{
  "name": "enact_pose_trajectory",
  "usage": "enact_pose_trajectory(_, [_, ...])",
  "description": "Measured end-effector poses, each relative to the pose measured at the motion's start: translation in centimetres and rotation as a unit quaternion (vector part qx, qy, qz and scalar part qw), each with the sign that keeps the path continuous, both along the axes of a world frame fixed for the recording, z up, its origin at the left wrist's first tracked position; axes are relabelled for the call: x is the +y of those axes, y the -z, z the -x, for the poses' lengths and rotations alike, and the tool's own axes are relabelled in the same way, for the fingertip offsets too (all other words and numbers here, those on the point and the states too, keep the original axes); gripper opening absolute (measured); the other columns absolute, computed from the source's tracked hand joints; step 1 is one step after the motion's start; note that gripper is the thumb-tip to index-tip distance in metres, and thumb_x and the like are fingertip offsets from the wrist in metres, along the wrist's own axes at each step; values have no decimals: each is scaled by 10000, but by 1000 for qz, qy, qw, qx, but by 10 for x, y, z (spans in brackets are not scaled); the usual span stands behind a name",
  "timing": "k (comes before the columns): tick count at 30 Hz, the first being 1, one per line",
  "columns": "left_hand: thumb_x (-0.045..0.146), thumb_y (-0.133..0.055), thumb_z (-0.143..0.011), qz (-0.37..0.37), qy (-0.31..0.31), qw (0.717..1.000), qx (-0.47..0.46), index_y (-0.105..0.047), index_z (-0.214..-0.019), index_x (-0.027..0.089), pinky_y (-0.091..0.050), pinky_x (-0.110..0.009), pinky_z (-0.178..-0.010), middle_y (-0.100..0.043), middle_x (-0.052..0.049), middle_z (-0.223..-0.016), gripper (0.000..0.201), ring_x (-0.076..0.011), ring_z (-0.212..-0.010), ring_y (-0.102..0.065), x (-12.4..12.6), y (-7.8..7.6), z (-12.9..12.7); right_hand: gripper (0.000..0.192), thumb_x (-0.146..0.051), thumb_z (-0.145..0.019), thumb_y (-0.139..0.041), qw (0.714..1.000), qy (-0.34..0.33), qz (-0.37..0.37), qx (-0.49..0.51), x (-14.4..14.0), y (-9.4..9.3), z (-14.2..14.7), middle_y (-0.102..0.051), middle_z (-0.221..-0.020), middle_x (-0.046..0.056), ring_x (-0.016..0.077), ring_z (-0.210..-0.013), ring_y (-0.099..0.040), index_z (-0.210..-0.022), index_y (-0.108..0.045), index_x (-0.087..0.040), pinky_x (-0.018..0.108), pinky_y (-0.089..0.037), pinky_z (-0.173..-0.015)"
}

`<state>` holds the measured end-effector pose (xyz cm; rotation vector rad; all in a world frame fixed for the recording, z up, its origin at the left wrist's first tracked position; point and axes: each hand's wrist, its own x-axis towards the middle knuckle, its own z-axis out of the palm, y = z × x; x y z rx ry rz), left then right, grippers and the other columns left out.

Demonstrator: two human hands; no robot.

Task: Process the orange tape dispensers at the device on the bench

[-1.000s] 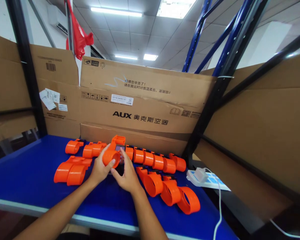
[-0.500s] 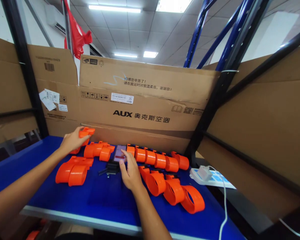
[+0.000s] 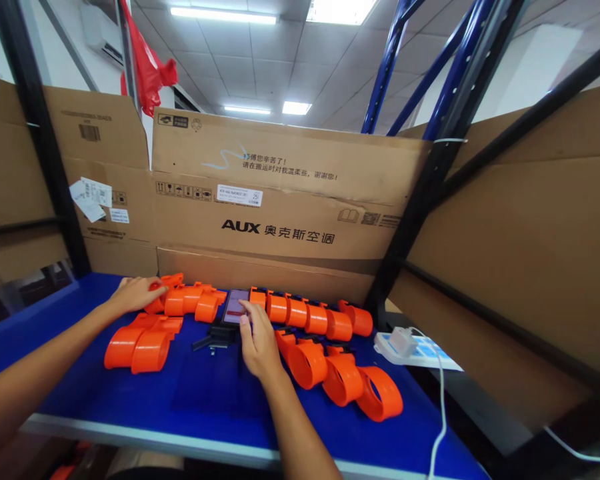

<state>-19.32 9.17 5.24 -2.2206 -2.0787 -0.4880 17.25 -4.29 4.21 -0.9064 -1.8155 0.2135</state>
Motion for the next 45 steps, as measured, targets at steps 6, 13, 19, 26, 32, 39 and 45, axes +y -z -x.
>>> enact_pose_trajectory(6, [658, -362, -853, 11, -6, 1000, 4, -684, -1150, 247, -375, -490, -948, -693, -151, -1183, 601, -376, -1128, -584, 7, 8, 15, 395, -322, -1023, -344, 1000, -3, -2, -1, 0, -1, 0, -590, -1285, 100, 254, -1171, -559, -1378, -495, -238, 433, -467, -1002])
enact_pose_trajectory(13, [604, -403, -842, 16, -71, 997, 0, -586, -1306, 189, -421, -466, -927, -570, -220, -1320, 648, -404, -1181, -537, 17, 23, 39, 385, -339, -1023, -352, 1000, -7, 0, 5, -1, -1, -1, -609, -1240, 95, 249, -1144, -573, -1351, -529, -244, 410, -478, -981])
enact_pose_trajectory(19, [548, -398, -861, 52, -75, 996, -7, -595, -1271, 187, -453, -406, -885, -609, -203, -1267, 581, -350, -1091, -617, 16, 22, 48, 372, -334, -1026, -350, 1000, -10, 2, 2, -1, -1, -1, -624, -1193, 91, 240, -1116, -586, -1322, -558, -246, 390, -484, -964])
enact_pose_trajectory(26, [540, -429, -856, 25, -78, 996, 20, -619, -1216, 207, -456, -409, -840, -670, -176, -1166, 526, -362, -1038, -638, 5, 1, 47, 375, -335, -1026, -341, 1000, -9, -23, 2, -3, -2, -1, -650, -1091, 95, 248, -1054, -602, -1284, -594, -236, 400, -505, -919])
enact_pose_trajectory(32, [532, -449, -871, -101, -84, 991, 22, -549, -1294, 231, -457, -465, -844, -601, -159, -1245, 528, -382, -1055, -608, -11, -49, 33, 366, -317, -1025, -337, 999, -7, -34, 18, -4, -4, -1, -646, -1070, 101, 254, -1054, -596, -1235, -626, -235, 403, -494, -916])
enact_pose_trajectory(39, [470, -591, -832, -234, 90, 948, -197, -605, -1243, 264, -406, -428, -991, -616, -67, -1253, 460, -319, -1120, -577, -63, -90, -57, 353, -350, -1012, -371, 997, 19, -19, 67, -1, 4, 1, -649, -1102, 102, 250, -1022, -613, -1282, -566, -230, 400, -505, -878])
enact_pose_trajectory(45, [295, -815, -619, -115, 256, 791, -545, -733, -960, 254, -387, -407, -1028, -718, -60, -1026, 354, -303, -1045, -614, -103, -63, -152, 550, -399, -999, -404, 984, 20, 21, 174, 7, 8, 2, -620, -1174, 114, 229, -1016, -624, -1499, -268, -217, 390, -517, -877])
